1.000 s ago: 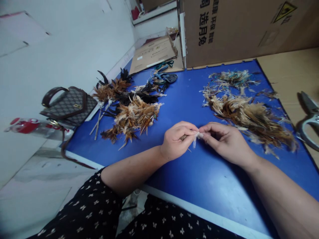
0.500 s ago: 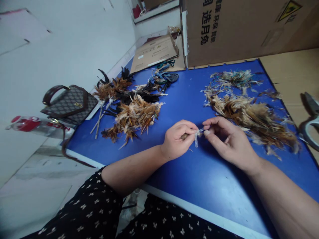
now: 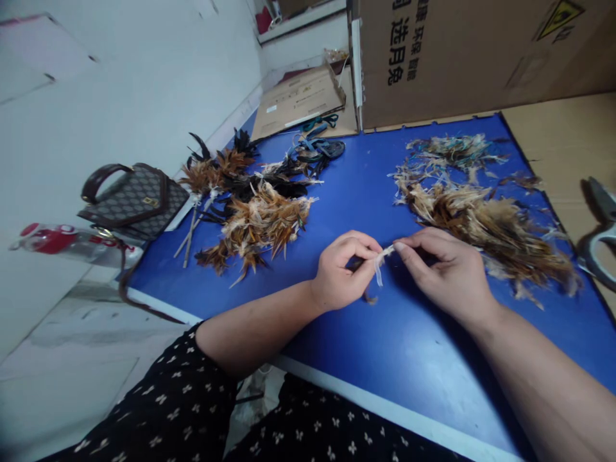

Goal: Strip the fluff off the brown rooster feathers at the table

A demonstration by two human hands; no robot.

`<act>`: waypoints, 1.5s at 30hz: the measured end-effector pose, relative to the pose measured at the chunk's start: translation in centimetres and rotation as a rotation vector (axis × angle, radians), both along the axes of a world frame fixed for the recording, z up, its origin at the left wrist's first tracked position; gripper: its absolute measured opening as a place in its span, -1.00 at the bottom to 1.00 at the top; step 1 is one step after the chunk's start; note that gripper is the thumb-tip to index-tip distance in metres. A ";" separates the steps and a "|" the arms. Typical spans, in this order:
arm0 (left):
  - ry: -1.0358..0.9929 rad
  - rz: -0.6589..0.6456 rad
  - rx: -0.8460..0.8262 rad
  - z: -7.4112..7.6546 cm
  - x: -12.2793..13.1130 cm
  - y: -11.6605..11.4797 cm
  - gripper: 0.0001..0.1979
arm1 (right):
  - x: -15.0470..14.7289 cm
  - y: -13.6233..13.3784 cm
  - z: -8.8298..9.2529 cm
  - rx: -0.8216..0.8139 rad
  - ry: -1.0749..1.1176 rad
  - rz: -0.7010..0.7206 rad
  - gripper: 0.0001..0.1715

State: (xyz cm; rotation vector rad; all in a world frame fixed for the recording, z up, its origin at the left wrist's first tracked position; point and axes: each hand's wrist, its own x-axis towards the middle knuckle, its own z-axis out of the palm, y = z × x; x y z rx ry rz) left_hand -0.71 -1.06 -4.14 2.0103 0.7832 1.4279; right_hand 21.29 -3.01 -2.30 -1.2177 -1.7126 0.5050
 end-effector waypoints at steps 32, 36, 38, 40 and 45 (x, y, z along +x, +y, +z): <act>-0.510 -0.521 -1.001 0.5 0.2 0.2 -0.56 | -0.6 -0.7 0.7 -0.365 0.403 0.301 -0.54; -0.577 -0.555 -1.115 1.0 0.2 0.1 -0.50 | -0.4 -1.0 1.6 -0.340 0.353 0.364 -0.54; -0.587 -0.567 -1.136 1.1 0.2 0.0 -0.49 | -0.4 -1.2 1.9 -0.335 0.326 0.378 -0.53; -0.543 -0.573 -1.152 1.0 0.1 0.1 -0.50 | -0.4 -1.4 1.8 -0.337 0.260 0.376 -0.53; -0.221 -0.510 -1.007 0.5 -0.6 0.2 -0.59 | -0.7 -1.5 0.9 -0.235 -0.030 0.405 -0.59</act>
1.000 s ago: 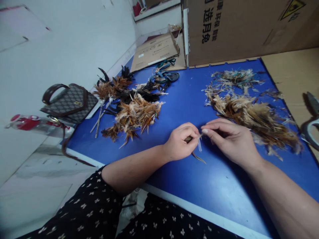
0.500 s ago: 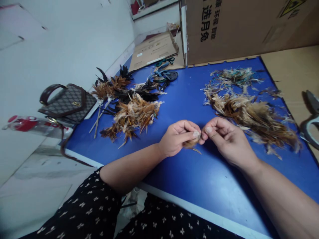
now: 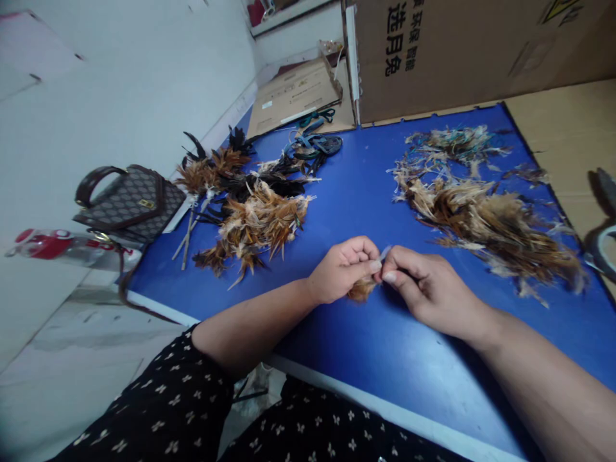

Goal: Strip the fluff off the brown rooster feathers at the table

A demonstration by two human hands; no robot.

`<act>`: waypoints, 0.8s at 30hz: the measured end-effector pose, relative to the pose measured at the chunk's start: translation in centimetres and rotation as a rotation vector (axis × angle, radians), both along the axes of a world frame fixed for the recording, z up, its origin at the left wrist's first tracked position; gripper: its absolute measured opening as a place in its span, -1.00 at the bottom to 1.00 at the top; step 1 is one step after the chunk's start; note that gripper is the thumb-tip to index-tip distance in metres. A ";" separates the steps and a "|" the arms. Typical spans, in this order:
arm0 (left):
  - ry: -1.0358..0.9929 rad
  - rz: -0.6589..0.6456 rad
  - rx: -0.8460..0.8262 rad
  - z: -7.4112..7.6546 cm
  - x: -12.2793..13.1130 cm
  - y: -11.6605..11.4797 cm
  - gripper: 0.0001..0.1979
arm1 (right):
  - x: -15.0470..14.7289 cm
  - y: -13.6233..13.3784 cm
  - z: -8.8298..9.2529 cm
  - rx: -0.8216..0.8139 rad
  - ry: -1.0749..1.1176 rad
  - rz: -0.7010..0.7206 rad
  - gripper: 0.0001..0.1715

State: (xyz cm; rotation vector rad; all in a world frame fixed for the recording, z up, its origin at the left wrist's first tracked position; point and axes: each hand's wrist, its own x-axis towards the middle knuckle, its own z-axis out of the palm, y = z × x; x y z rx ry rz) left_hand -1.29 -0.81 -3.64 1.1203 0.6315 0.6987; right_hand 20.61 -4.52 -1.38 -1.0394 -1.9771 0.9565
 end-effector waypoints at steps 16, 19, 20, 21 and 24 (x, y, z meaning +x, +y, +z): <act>0.186 0.070 0.108 0.5 -0.1 -0.6 -0.84 | -0.4 -0.1 -1.2 0.173 -0.099 -0.079 -0.70; 0.175 0.081 0.080 0.6 -0.2 -0.6 -0.83 | -0.3 -0.2 -1.1 0.147 -0.096 -0.072 -0.70; 0.169 0.082 0.081 0.6 -0.3 -0.6 -0.82 | -0.3 -0.2 -1.2 0.134 -0.094 -0.069 -0.69; 0.164 0.084 0.084 0.6 -0.3 -0.6 -0.81 | -0.2 -0.2 -1.2 0.119 -0.091 -0.068 -0.68; 0.159 0.093 0.078 0.5 -0.5 -0.5 -0.75 | 0.0 -0.1 -1.4 0.056 -0.077 -0.083 -0.63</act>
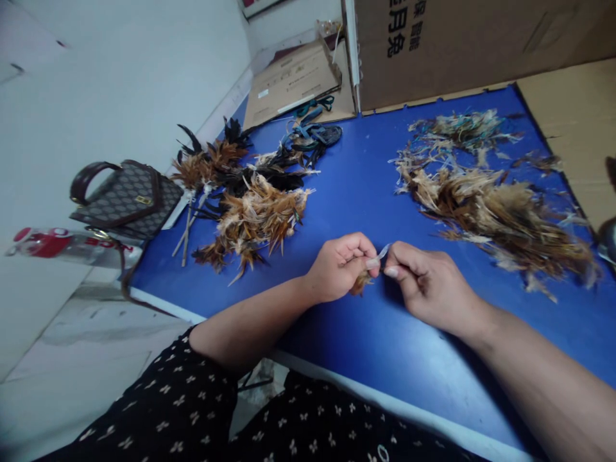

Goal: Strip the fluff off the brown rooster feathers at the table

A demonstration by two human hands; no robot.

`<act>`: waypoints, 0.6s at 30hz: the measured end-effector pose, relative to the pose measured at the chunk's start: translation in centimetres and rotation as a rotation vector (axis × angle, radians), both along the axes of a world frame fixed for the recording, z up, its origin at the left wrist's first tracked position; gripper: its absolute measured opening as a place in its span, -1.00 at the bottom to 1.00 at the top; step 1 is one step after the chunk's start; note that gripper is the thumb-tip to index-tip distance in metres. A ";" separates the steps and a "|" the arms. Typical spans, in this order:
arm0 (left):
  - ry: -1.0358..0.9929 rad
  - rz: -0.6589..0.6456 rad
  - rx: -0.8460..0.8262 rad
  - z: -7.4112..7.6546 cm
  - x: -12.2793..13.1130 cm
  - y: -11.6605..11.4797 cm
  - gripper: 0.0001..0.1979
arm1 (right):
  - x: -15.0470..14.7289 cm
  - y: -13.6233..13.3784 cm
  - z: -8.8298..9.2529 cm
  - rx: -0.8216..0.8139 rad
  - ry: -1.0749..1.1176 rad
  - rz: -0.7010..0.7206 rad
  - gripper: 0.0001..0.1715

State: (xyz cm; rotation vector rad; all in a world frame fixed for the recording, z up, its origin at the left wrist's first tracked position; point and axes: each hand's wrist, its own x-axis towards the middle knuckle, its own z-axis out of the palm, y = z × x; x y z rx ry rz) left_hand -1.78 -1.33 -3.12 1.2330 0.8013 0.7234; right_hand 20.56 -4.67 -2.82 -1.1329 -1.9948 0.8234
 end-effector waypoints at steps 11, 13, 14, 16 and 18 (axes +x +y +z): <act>-0.164 0.171 0.105 -1.0 0.4 1.7 -0.59 | -0.7 0.4 0.4 -0.243 0.288 -0.050 -0.52; -0.165 0.193 0.097 -1.1 0.7 1.6 -0.58 | -0.7 0.3 0.4 -0.257 0.288 -0.037 -0.53; -0.173 0.189 0.069 -1.2 0.8 1.5 -0.57 | -0.7 0.3 0.4 -0.253 0.281 -0.026 -0.51; -0.196 0.153 0.001 -1.2 0.9 1.3 -0.52 | -0.7 0.3 0.5 -0.221 0.251 -0.012 -0.50; -0.219 0.116 -0.054 -1.2 1.0 1.1 -0.49 | -0.7 0.4 0.7 -0.178 0.199 -0.022 -0.51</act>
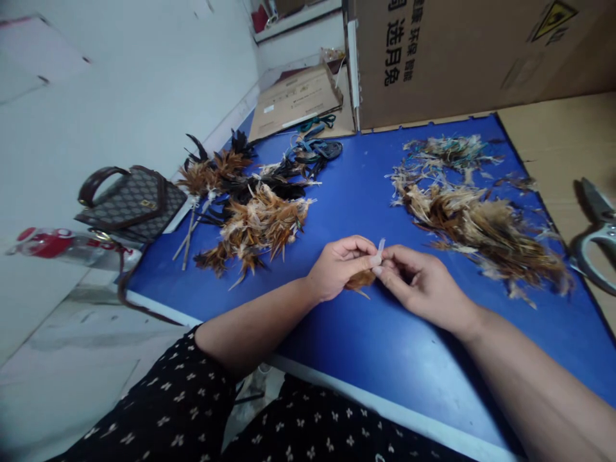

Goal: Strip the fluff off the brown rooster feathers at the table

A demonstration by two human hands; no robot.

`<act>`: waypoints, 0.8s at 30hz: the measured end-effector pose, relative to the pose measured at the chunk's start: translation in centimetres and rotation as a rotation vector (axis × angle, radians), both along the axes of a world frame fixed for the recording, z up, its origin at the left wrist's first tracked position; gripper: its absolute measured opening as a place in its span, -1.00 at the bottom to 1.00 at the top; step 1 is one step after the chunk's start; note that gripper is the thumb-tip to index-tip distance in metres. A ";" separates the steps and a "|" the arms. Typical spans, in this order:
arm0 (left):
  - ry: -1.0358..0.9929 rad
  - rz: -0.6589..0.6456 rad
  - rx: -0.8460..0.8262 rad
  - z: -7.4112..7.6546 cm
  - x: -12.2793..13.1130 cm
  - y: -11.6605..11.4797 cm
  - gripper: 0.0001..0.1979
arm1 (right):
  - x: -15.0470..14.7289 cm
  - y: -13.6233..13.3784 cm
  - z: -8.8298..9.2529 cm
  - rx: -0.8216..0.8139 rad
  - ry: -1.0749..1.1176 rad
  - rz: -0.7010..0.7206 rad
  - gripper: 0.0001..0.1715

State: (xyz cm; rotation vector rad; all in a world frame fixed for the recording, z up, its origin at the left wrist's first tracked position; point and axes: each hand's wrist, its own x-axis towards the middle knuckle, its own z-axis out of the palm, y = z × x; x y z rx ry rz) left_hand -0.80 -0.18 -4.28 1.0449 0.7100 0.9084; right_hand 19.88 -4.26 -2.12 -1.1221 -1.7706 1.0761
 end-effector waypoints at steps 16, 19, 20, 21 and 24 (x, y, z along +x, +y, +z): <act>-0.070 -0.214 -0.263 0.6 -0.3 0.2 -0.29 | 0.1 -0.5 1.1 0.011 0.066 -0.051 -0.56; -0.026 -0.228 -0.205 0.5 -0.3 0.3 -0.30 | 0.0 -0.6 1.2 -0.004 0.072 -0.049 -0.55; -0.020 -0.231 -0.188 0.4 -0.4 0.3 -0.32 | -0.1 -0.6 1.2 -0.009 0.077 -0.056 -0.54; -0.023 -0.232 -0.177 0.3 -0.4 0.3 -0.35 | -0.1 -0.7 1.3 -0.017 0.082 -0.065 -0.53; -0.049 -0.237 -0.165 0.3 -0.3 0.2 -0.39 | -0.1 -0.6 1.2 -0.029 0.112 -0.107 -0.53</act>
